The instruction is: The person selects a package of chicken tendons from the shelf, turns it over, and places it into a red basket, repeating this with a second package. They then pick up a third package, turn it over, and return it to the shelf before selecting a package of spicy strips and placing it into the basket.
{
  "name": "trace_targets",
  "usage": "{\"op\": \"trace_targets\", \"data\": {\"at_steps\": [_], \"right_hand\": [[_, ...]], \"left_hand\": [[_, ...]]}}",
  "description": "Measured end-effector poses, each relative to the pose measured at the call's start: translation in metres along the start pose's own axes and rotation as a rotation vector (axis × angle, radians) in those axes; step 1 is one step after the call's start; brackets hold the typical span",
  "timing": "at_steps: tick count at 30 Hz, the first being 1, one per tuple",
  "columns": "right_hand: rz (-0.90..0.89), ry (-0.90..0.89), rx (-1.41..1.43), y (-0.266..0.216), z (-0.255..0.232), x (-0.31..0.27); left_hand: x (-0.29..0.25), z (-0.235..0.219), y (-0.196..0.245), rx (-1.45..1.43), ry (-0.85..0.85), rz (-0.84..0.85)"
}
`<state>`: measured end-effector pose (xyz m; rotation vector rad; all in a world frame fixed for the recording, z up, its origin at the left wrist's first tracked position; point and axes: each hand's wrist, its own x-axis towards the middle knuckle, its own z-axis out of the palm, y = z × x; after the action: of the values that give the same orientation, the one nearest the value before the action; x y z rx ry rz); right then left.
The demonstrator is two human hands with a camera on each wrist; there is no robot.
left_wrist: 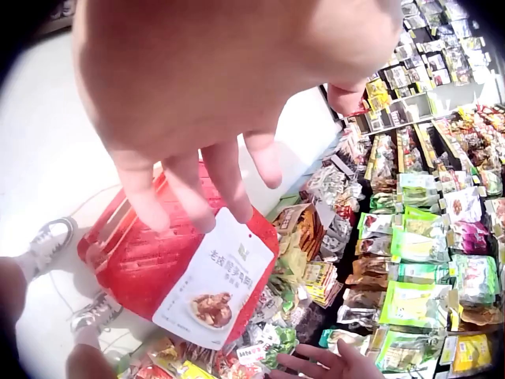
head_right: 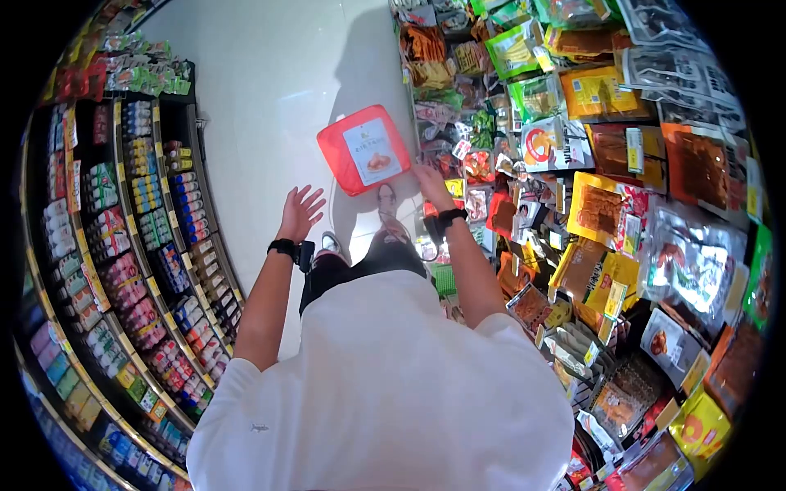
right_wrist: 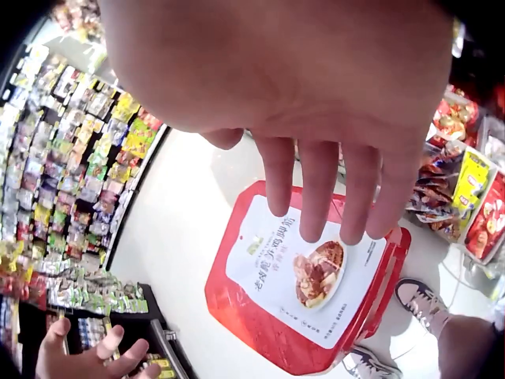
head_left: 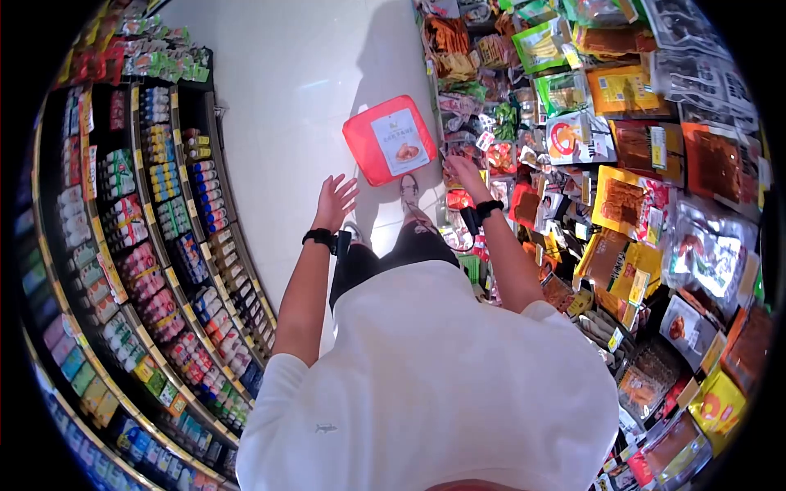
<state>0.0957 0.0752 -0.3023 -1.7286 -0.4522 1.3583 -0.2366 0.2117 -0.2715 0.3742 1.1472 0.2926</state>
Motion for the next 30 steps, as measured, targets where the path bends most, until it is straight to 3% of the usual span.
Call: {"op": "trace_targets", "data": {"at_steps": [3,6,11,14,15,19,22,24,26,28,29,30], "right_hand": [[0.156,-0.084,-0.042,0.044,-0.01,0.045],[0.263,-0.013,0.125,0.032,0.005,0.056],[0.282,-0.078,0.026,0.03,0.012,0.079],[0.308,-0.083,-0.139,0.053,0.01,0.105],[0.341,-0.034,-0.032,0.051,0.015,0.102],[0.45,-0.122,-0.055,0.069,0.018,0.111],[0.452,-0.063,-0.077,0.089,0.023,0.138],[0.412,0.09,-0.109,0.115,0.031,0.15],[0.374,0.049,-0.2,0.162,0.026,0.171],[0.144,0.078,-0.205,0.18,0.03,0.178],[0.295,0.08,-0.072,0.18,0.034,0.177],[0.31,0.084,-0.068,0.175,0.041,0.177]], "left_hand": [[0.018,0.008,-0.003,-0.009,0.024,-0.043],[0.036,0.024,0.003,-0.065,0.013,-0.041],[0.072,0.032,0.016,0.02,0.042,-0.072],[0.093,0.027,0.019,-0.004,0.027,-0.085],[0.108,0.014,0.016,0.075,-0.052,-0.095],[0.132,-0.014,0.023,0.222,-0.105,-0.121],[0.16,-0.031,0.023,0.201,-0.049,-0.128],[0.183,-0.03,0.013,0.115,-0.003,-0.112],[0.196,-0.025,-0.009,0.046,0.052,-0.099],[0.207,-0.016,-0.026,0.076,0.046,-0.133],[0.211,-0.013,-0.036,0.077,0.05,-0.151],[0.215,-0.011,-0.044,0.05,0.07,-0.175]]}}
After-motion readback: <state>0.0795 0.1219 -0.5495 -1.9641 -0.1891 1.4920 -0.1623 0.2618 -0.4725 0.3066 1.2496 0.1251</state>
